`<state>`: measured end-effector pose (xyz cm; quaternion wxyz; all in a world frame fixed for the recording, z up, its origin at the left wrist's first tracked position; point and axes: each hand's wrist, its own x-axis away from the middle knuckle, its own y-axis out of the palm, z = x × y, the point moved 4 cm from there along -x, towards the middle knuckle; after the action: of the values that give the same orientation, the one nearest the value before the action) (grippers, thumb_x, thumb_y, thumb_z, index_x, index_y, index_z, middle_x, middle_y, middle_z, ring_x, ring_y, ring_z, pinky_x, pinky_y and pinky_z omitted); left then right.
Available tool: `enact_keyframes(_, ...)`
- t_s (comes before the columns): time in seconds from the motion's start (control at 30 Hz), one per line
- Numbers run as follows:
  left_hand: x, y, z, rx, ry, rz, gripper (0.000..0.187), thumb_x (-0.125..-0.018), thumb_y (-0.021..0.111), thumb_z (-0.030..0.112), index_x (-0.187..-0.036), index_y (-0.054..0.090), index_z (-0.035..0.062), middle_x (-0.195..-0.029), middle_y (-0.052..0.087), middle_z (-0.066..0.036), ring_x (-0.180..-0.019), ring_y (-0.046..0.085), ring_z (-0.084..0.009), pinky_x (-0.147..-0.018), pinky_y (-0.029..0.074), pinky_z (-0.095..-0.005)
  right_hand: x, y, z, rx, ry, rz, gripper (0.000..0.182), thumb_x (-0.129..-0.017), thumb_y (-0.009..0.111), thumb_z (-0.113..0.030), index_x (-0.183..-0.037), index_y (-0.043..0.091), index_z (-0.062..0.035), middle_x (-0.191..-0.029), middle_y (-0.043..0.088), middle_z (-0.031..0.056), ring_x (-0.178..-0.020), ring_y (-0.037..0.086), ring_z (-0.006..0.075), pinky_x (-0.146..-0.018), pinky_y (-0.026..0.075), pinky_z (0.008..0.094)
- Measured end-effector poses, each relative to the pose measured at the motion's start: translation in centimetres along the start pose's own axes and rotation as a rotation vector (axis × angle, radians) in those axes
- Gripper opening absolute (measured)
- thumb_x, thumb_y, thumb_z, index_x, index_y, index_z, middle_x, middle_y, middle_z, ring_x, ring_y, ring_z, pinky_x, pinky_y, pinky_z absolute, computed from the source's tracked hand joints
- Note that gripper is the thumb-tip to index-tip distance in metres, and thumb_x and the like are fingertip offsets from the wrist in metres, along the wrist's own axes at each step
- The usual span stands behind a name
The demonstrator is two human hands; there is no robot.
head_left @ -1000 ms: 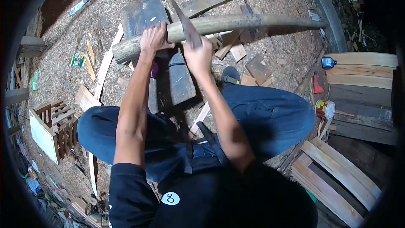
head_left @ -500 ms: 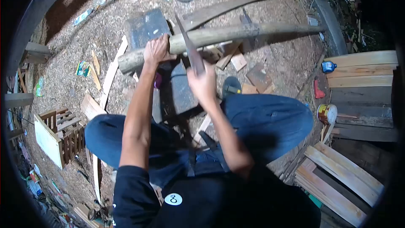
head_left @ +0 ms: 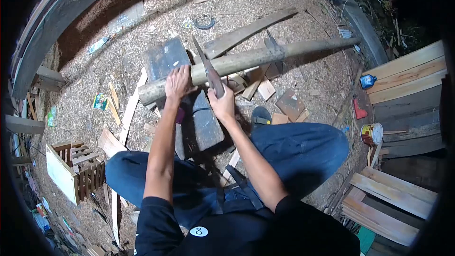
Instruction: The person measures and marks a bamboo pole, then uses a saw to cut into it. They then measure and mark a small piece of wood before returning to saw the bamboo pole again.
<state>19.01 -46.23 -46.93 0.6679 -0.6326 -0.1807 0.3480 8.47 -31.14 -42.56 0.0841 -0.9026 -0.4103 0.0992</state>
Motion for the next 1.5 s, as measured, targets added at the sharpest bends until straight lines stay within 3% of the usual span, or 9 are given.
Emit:
enact_keyframes(0.2, -0.3, -2.0, 1.2, 0.011, -0.026, 0.062, 0.085, -0.052, 0.081, 0.062, -0.108, 0.050, 0.0065, -0.099, 0.061, -0.010, -0.092, 0.064, -0.0286, -0.082, 0.051, -0.0399, 2.4, -0.9, 2.7, 0.048, 0.037, 0.027, 0.018, -0.082, 0.064, -0.015, -0.084, 0.061, 0.0026, -0.064, 0.057, 0.0147, -0.058, 0.057, 0.0229, -0.058, 0.045, 0.0367)
enact_keyframes(0.33, -1.3, -0.3, 0.2, 0.063, -0.217, -0.336, 0.088, -0.047, 0.085, 0.060, -0.107, 0.051, 0.0050, -0.096, 0.067, -0.014, -0.090, 0.068, -0.0312, -0.071, 0.056, -0.0407, 2.3, -1.2, 1.4, 0.071, 0.055, 0.015, 0.017, -0.081, 0.064, -0.014, -0.081, 0.060, 0.0025, -0.064, 0.056, 0.0158, -0.058, 0.056, 0.0254, -0.059, 0.045, 0.0377)
enact_keyframes(0.47, -1.1, -0.3, 0.0, 0.059, 0.010, 0.037, 0.087, -0.045, 0.084, 0.062, -0.102, 0.056, 0.0028, -0.085, 0.068, -0.014, -0.078, 0.069, -0.0311, -0.067, 0.056, -0.0394, 4.3, -3.4, -2.9, 0.092, 0.086, -0.014, 0.011, -0.082, 0.060, -0.008, -0.080, 0.060, 0.0023, -0.057, 0.054, 0.0108, -0.050, 0.053, 0.0179, -0.050, 0.042, 0.0338)
enact_keyframes(0.6, -2.1, 0.1, 0.1, 0.110, -0.137, -0.358, 0.079, -0.050, 0.083, 0.058, -0.100, 0.058, 0.0024, -0.090, 0.067, -0.016, -0.086, 0.068, -0.0305, -0.071, 0.056, -0.0397, 6.1, -4.5, -4.3, 0.054, -0.019, 0.077, 0.008, -0.082, 0.059, -0.005, -0.078, 0.059, 0.0025, -0.055, 0.053, 0.0085, -0.049, 0.053, 0.0157, -0.050, 0.042, 0.0337)
enact_keyframes(0.7, -0.4, -0.3, 0.9, 0.063, -0.010, 0.106, 0.075, -0.051, 0.081, 0.062, -0.094, 0.059, 0.0041, -0.087, 0.070, -0.014, -0.076, 0.070, -0.0296, -0.067, 0.056, -0.0415, 1.5, -2.3, -4.3, 0.082, 0.009, 0.082, 0.012, -0.080, 0.059, -0.007, -0.074, 0.056, 0.0025, -0.054, 0.051, 0.0140, -0.048, 0.052, 0.0196, -0.050, 0.042, 0.0366)
enact_keyframes(0.8, -2.0, -0.1, 0.0, 0.073, -0.062, -0.178, 0.083, -0.050, 0.080, 0.065, -0.104, 0.057, 0.0070, -0.077, 0.068, -0.018, -0.073, 0.068, -0.0348, -0.062, 0.054, -0.0436, -0.2, -0.9, -2.4, 0.105, 0.069, 0.029, 0.014, -0.078, 0.059, -0.009, -0.073, 0.054, 0.0026, -0.055, 0.049, 0.0178, -0.048, 0.052, 0.0260, -0.051, 0.041, 0.0384)
enact_keyframes(0.93, -1.7, -0.8, 0.4, 0.080, -0.122, -0.222, 0.080, -0.050, 0.082, 0.060, -0.100, 0.057, 0.0034, -0.093, 0.069, -0.015, -0.082, 0.069, -0.0321, -0.071, 0.056, -0.0412, 6.9, -4.4, -3.9, -0.029, 0.110, 0.060, 0.007, -0.078, 0.059, -0.001, -0.072, 0.056, 0.0022, -0.059, 0.052, 0.0071, -0.055, 0.055, 0.0135, -0.054, 0.044, 0.0332)
enact_keyframes(1.07, -0.7, -0.4, 0.9, 0.090, -0.049, 0.000, 0.081, -0.048, 0.082, 0.061, -0.100, 0.058, 0.0042, -0.090, 0.068, -0.015, -0.082, 0.069, -0.0321, -0.071, 0.056, -0.0417, 0.3, -1.3, -2.9, 0.087, -0.066, 0.060, 0.010, -0.078, 0.059, -0.005, -0.074, 0.055, 0.0028, -0.056, 0.051, 0.0125, -0.052, 0.054, 0.0182, -0.053, 0.043, 0.0361)
enact_keyframes(1.5, -2.1, 0.7, -0.1, 0.081, -0.048, -0.156, 0.088, -0.048, 0.079, 0.069, -0.105, 0.060, 0.0051, -0.084, 0.069, -0.019, -0.077, 0.069, -0.0344, -0.066, 0.055, -0.0443, -0.6, -0.8, -1.8, 0.100, 0.006, 0.030, 0.011, -0.076, 0.059, -0.006, -0.073, 0.054, 0.0037, -0.056, 0.050, 0.0136, -0.050, 0.051, 0.0190, -0.051, 0.041, 0.0368)
